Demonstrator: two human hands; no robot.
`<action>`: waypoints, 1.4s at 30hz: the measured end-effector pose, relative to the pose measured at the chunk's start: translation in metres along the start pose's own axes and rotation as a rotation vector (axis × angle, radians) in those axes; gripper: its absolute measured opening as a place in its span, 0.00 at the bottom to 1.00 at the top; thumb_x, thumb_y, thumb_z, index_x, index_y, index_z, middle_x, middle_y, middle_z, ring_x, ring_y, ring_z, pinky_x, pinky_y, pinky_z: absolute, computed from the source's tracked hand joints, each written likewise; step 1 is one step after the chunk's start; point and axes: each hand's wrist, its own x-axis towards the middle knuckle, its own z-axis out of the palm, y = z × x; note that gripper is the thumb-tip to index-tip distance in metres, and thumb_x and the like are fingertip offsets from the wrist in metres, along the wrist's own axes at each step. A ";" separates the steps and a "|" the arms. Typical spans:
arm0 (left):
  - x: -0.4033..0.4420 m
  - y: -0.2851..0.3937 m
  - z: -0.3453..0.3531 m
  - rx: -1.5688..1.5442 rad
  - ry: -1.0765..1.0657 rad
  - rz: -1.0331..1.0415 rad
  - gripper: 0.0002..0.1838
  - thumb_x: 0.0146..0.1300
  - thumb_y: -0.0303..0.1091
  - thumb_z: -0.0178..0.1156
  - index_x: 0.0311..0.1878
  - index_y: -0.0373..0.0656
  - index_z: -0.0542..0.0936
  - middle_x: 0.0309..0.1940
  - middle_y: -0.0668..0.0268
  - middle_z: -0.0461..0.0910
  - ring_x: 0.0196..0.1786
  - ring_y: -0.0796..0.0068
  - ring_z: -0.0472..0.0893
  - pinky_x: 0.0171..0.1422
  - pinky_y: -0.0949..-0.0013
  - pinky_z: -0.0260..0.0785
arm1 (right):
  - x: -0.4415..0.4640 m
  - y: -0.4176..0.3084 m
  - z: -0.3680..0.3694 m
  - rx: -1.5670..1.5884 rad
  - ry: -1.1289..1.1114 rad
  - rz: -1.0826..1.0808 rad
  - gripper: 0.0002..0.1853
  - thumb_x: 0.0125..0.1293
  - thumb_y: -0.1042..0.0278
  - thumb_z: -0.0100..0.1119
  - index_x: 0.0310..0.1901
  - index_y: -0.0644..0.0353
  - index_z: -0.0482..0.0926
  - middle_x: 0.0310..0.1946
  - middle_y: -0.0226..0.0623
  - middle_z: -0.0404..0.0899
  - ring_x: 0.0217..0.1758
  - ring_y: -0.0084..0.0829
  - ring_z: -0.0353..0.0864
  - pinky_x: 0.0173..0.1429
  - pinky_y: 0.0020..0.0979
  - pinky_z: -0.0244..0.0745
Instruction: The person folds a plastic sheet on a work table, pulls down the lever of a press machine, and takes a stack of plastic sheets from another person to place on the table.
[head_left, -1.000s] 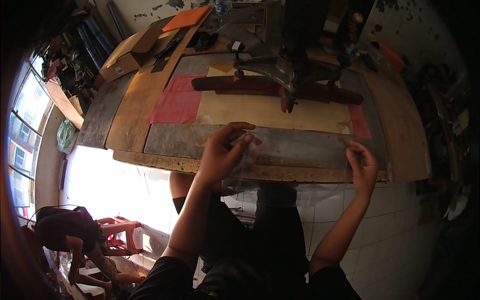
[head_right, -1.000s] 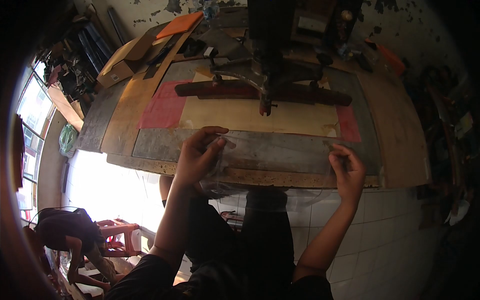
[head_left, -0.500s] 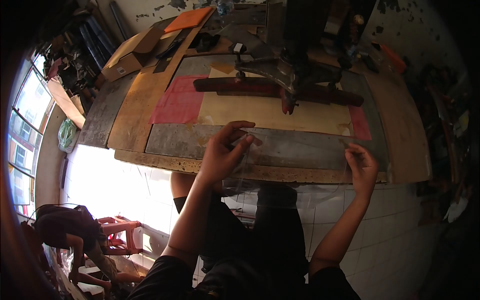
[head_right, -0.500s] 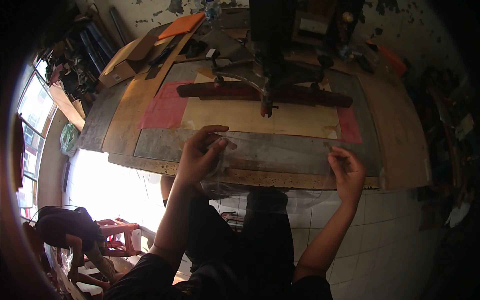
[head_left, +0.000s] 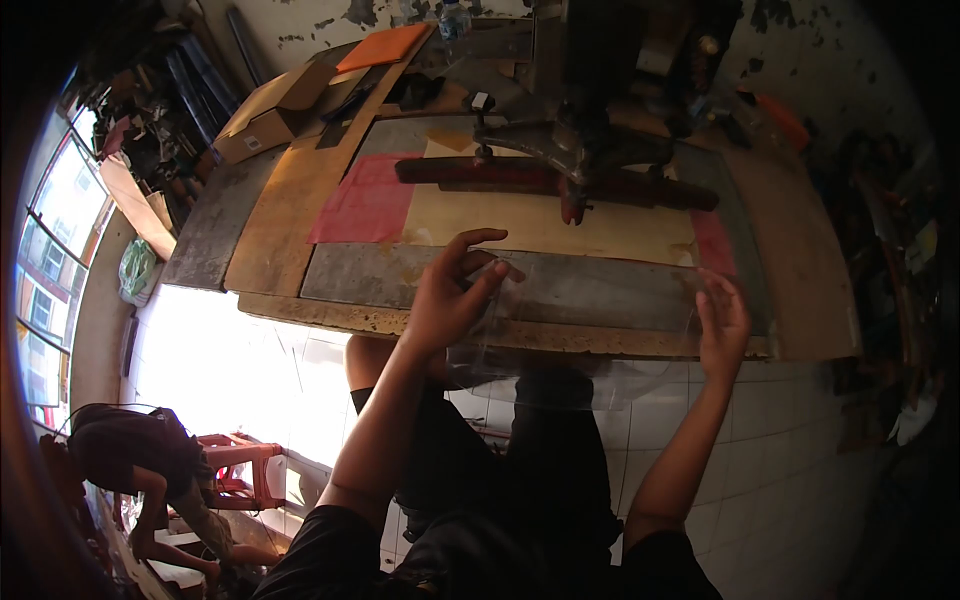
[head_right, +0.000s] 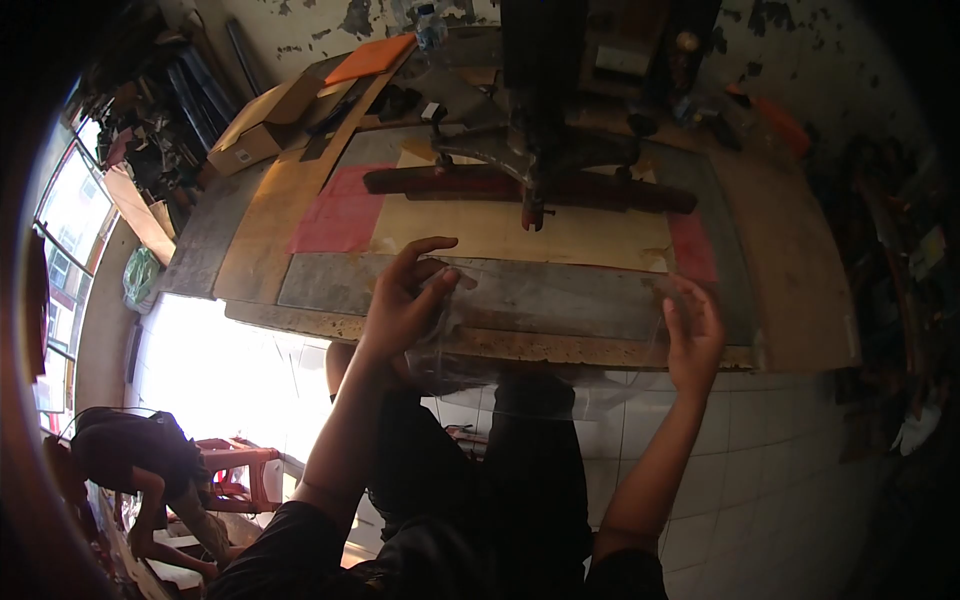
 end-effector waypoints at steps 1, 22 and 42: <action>0.000 0.000 -0.001 -0.009 0.000 0.007 0.24 0.75 0.34 0.64 0.70 0.38 0.72 0.42 0.64 0.90 0.43 0.88 0.80 0.50 0.80 0.69 | -0.001 0.003 0.002 0.038 0.157 -0.083 0.06 0.72 0.75 0.66 0.48 0.64 0.85 0.47 0.34 0.85 0.51 0.27 0.82 0.60 0.31 0.77; -0.043 0.087 0.017 0.301 -0.176 0.223 0.26 0.66 0.29 0.68 0.67 0.45 0.76 0.39 0.65 0.90 0.47 0.69 0.91 0.53 0.66 0.80 | -0.062 -0.127 0.075 0.021 -0.155 -0.560 0.16 0.62 0.90 0.62 0.50 0.63 0.86 0.41 0.36 0.81 0.42 0.28 0.84 0.46 0.32 0.80; -0.082 0.116 0.020 0.260 -0.118 0.266 0.27 0.59 0.26 0.76 0.61 0.39 0.80 0.46 0.64 0.90 0.48 0.72 0.90 0.53 0.67 0.81 | -0.086 -0.136 0.081 0.656 -0.265 -0.641 0.43 0.59 0.92 0.62 0.74 0.59 0.56 0.38 0.40 0.81 0.35 0.34 0.86 0.39 0.31 0.84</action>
